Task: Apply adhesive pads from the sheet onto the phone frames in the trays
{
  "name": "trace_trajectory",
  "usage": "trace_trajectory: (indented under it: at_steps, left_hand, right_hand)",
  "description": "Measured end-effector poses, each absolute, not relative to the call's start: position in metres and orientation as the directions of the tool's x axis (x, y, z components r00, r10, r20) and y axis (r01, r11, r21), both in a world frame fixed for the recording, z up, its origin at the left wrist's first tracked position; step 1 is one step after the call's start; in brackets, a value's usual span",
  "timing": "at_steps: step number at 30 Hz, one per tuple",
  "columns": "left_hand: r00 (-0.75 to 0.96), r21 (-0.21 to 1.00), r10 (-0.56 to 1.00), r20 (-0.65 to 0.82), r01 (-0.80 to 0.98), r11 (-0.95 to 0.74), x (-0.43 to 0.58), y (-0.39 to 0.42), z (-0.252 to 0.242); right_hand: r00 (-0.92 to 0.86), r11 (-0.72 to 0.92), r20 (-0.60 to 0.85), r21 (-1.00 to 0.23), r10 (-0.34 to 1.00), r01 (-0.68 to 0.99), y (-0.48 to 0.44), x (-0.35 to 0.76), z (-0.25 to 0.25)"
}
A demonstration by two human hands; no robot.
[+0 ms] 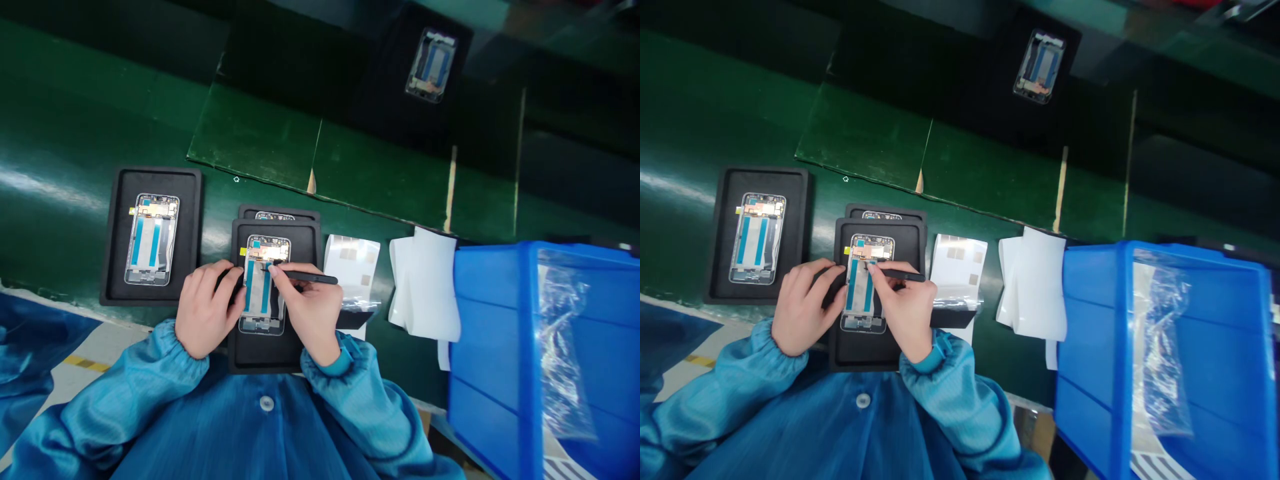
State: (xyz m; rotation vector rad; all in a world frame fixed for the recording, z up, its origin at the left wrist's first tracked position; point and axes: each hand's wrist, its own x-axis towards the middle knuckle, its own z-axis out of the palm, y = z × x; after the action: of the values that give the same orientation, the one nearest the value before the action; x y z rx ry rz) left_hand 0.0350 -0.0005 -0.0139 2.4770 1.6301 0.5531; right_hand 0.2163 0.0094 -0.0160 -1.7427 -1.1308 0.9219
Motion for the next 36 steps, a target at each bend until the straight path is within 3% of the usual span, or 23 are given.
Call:
trace_trajectory:
  at_steps: [28,36]
  left_hand:
    - [0.376,0.274,0.888,0.265,0.853,-0.443,0.0392,0.0028,-0.0092]
    - [0.484,0.158,0.859,0.169,0.847,-0.508,0.0438,0.0081,-0.0056]
  right_hand:
    - [0.313,-0.213,-0.106,-0.919,0.944,0.331,0.01,0.2159,-0.0164]
    - [0.312,-0.216,-0.105,-0.912,0.944,0.347,0.0097,0.2164,-0.0181]
